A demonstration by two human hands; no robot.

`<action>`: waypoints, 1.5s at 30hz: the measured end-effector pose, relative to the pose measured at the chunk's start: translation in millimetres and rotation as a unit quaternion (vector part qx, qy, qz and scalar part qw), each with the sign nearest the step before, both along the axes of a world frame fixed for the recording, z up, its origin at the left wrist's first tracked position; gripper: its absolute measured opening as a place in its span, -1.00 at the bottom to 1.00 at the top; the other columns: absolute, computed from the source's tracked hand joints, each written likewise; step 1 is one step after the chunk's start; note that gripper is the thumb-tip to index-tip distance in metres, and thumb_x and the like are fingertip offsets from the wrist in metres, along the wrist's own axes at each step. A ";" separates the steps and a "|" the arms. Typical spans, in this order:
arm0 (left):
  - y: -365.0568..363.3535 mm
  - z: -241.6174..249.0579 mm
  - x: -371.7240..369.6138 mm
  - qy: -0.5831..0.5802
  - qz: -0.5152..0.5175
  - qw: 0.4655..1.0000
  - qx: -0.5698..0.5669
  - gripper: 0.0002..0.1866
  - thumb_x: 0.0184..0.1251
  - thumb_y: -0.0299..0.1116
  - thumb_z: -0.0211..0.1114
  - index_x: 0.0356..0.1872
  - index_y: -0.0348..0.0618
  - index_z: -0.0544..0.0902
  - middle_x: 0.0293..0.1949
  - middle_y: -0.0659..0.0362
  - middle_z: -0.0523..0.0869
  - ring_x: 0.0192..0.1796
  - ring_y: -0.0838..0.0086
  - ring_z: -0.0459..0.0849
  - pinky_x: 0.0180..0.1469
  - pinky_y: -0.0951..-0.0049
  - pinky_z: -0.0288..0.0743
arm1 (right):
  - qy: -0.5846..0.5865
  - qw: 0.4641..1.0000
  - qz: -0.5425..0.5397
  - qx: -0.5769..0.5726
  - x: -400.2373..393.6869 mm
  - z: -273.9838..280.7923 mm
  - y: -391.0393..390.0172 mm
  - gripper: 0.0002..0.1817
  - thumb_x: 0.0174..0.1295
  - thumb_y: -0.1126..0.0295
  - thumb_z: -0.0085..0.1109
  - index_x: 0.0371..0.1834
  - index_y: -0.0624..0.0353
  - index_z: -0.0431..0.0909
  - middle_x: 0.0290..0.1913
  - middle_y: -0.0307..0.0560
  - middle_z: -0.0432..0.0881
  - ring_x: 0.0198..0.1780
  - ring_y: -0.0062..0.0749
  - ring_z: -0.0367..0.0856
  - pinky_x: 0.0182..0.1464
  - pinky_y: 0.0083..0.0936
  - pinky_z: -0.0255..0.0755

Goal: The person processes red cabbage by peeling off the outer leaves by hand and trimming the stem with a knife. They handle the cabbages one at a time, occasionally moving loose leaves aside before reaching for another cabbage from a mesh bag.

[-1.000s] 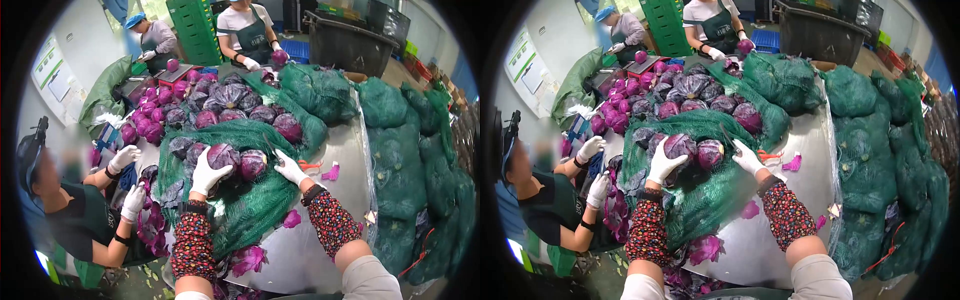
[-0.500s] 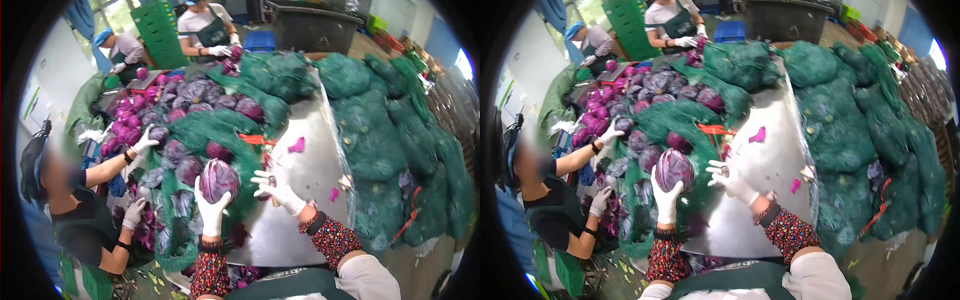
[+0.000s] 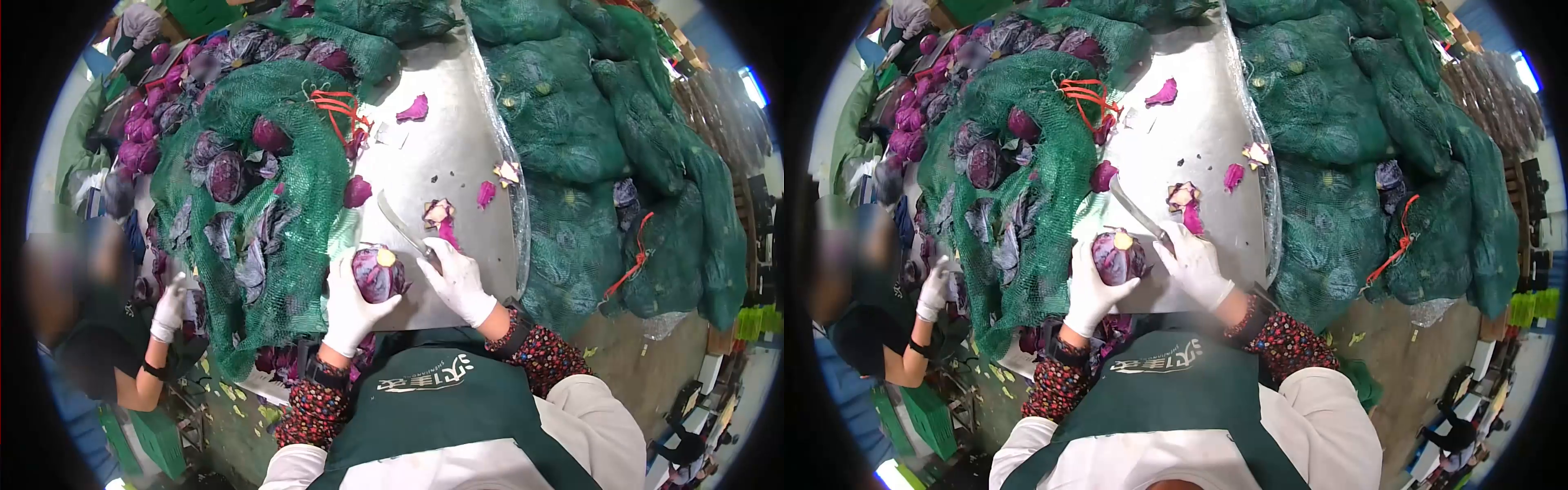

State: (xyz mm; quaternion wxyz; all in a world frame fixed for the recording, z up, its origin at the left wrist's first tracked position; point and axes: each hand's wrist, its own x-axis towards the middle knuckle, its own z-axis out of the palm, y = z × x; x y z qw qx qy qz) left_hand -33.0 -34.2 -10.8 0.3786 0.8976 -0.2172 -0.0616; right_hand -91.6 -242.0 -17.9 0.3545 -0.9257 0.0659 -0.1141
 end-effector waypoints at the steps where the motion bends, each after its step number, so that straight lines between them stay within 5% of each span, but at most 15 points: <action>1: -0.9 -0.2 5.3 0.005 -0.005 1.000 0.004 0.13 -0.30 -0.09 0.68 0.37 -0.24 0.24 0.23 -0.14 0.37 0.30 -0.01 0.38 0.35 0.10 0.29 | -0.004 1.000 0.000 0.000 -3.2 6.6 -2.6 -0.60 0.29 0.26 0.23 0.15 0.05 0.41 -0.21 0.00 0.68 -0.30 -0.10 0.70 -0.25 -0.25 0.57; 6: -10.9 8.3 25.4 0.017 -0.022 1.000 -0.012 0.04 -0.30 -0.08 0.68 0.29 -0.25 0.35 0.16 -0.08 0.47 0.23 0.06 0.47 0.31 0.17 0.35 | 0.136 0.980 0.137 -0.056 -22.2 -4.4 -1.3 -0.75 0.34 0.25 0.14 -0.01 0.04 0.40 -0.32 -0.08 0.70 -0.34 -0.16 0.72 -0.32 -0.29 0.58; 11: -7.4 3.8 38.5 0.060 -0.054 0.995 -0.054 -0.03 -0.31 -0.03 0.67 0.22 -0.22 0.44 0.07 -0.04 0.54 0.19 0.12 0.51 0.26 0.22 0.40 | 0.090 0.980 0.150 -0.090 -15.4 -25.9 -1.3 -0.73 0.33 0.16 0.11 -0.15 0.11 0.36 -0.50 -0.02 0.66 -0.46 -0.08 0.70 -0.44 -0.21 0.56; 22: -6.8 -6.6 49.3 0.046 -0.088 0.995 -0.001 -0.04 -0.32 0.05 0.66 0.18 -0.22 0.46 0.05 -0.06 0.54 0.16 0.08 0.49 0.27 0.17 0.36 | 0.044 0.982 0.083 -0.164 17.6 -56.1 3.0 -0.80 0.24 0.31 0.16 -0.21 0.20 0.48 -0.55 0.00 0.63 -0.52 -0.12 0.67 -0.46 -0.25 0.55; 24: -15.4 -3.5 43.7 0.130 -0.056 0.989 -0.044 -0.02 -0.33 0.04 0.64 0.19 -0.25 0.43 0.07 -0.08 0.53 0.17 0.06 0.48 0.27 0.15 0.34 | 0.060 0.976 0.045 -0.206 36.3 -76.3 3.3 -0.82 0.25 0.31 0.12 -0.25 0.21 0.53 -0.55 0.02 0.64 -0.51 -0.10 0.68 -0.46 -0.24 0.55; 25: -22.8 1.9 31.9 0.006 -0.109 0.991 0.073 0.01 -0.35 -0.03 0.64 0.23 -0.25 0.39 0.12 -0.08 0.51 0.20 0.04 0.45 0.29 0.11 0.32 | 0.075 0.966 0.011 -0.247 45.2 -86.4 -1.4 -0.82 0.26 0.32 0.08 -0.28 0.21 0.57 -0.55 0.04 0.64 -0.51 -0.08 0.68 -0.45 -0.22 0.56; 29: -30.9 5.5 -6.1 -0.085 -0.056 0.993 0.053 0.07 -0.38 -0.15 0.64 0.32 -0.19 0.33 0.20 -0.04 0.46 0.26 0.02 0.40 0.32 0.06 0.29 | 0.111 0.988 0.018 -0.102 55.0 -74.5 -11.9 -0.73 0.26 0.29 -0.03 -0.28 0.25 0.60 -0.40 0.23 0.69 -0.39 0.05 0.71 -0.34 -0.09 0.57; 30: -18.9 0.1 -3.3 -0.091 -0.062 0.994 0.004 0.09 -0.38 -0.17 0.66 0.34 -0.19 0.31 0.22 -0.04 0.44 0.29 0.02 0.39 0.38 0.06 0.25 | 0.070 0.997 -0.003 -0.024 48.6 -72.1 -12.3 -0.66 0.33 0.17 0.00 -0.21 0.26 0.60 -0.46 0.16 0.68 -0.42 -0.09 0.71 -0.34 -0.21 0.56; 32: -7.6 -1.2 1.5 0.017 -0.035 0.992 -0.121 0.09 -0.34 -0.17 0.67 0.36 -0.20 0.30 0.23 -0.07 0.44 0.32 0.02 0.37 0.42 0.07 0.21 | 0.263 0.929 0.051 0.254 37.3 -9.5 -16.4 -0.55 0.40 0.03 0.01 -0.20 0.29 0.56 -0.51 0.05 0.63 -0.45 -0.30 0.66 -0.35 -0.33 0.51; 35: -8.1 -15.0 0.3 0.047 -0.049 0.982 -0.178 0.09 -0.27 -0.18 0.66 0.39 -0.19 0.25 0.26 -0.08 0.39 0.36 0.07 0.34 0.46 0.10 0.17 | 0.228 0.914 0.011 0.337 18.1 -11.4 -3.7 -0.44 0.42 -0.08 0.01 -0.15 0.34 0.53 -0.50 -0.03 0.58 -0.46 -0.48 0.58 -0.36 -0.42 0.47; 36: -9.1 -22.7 0.0 0.112 -0.064 0.963 -0.236 0.09 -0.24 -0.19 0.65 0.41 -0.19 0.24 0.27 -0.08 0.38 0.37 0.08 0.33 0.46 0.10 0.16 | 0.230 0.914 0.010 0.335 11.6 -7.7 -1.1 -0.44 0.42 -0.08 0.01 -0.15 0.34 0.53 -0.50 -0.03 0.58 -0.46 -0.48 0.58 -0.36 -0.42 0.47; 38: -9.6 -31.9 0.0 0.109 -0.073 0.963 -0.237 0.05 -0.19 -0.21 0.64 0.40 -0.17 0.23 0.30 -0.04 0.35 0.35 0.12 0.35 0.45 0.13 0.18 | 0.189 0.946 0.025 0.260 4.8 2.2 2.0 -0.51 0.47 0.02 -0.12 0.21 0.18 0.46 -0.02 0.23 0.64 -0.08 0.13 0.66 0.01 -0.11 0.51; 40: -11.2 -38.6 -1.9 0.173 -0.020 0.950 -0.259 0.00 -0.17 -0.22 0.63 0.36 -0.17 0.27 0.29 -0.03 0.37 0.34 0.15 0.37 0.43 0.16 0.22 | 0.187 0.956 0.072 0.212 3.7 -9.3 -7.8 -0.53 0.49 0.05 -0.14 0.23 0.16 0.46 -0.04 0.29 0.63 -0.09 0.11 0.67 0.02 -0.14 0.51; 43: -21.3 -10.5 -4.2 0.107 -0.031 0.976 -0.187 -0.05 -0.17 -0.21 0.63 0.32 -0.23 0.32 0.20 -0.07 0.47 0.26 0.16 0.46 0.38 0.21 0.29 | -0.030 0.988 0.148 -0.032 -1.9 -17.6 -13.2 -0.50 0.49 0.07 -0.15 0.40 0.05 0.26 -0.20 0.26 0.68 -0.21 0.16 0.68 -0.13 -0.04 0.56; 45: -25.8 -13.5 -2.1 0.045 -0.039 0.988 -0.141 -0.07 -0.17 -0.21 0.62 0.30 -0.25 0.34 0.12 -0.08 0.55 0.20 0.16 0.53 0.32 0.23 0.36 | 0.071 0.986 0.144 -0.047 0.9 0.6 -10.6 -0.50 0.50 0.09 -0.16 0.41 0.04 0.25 -0.17 0.24 0.69 -0.23 0.17 0.68 -0.13 -0.03 0.55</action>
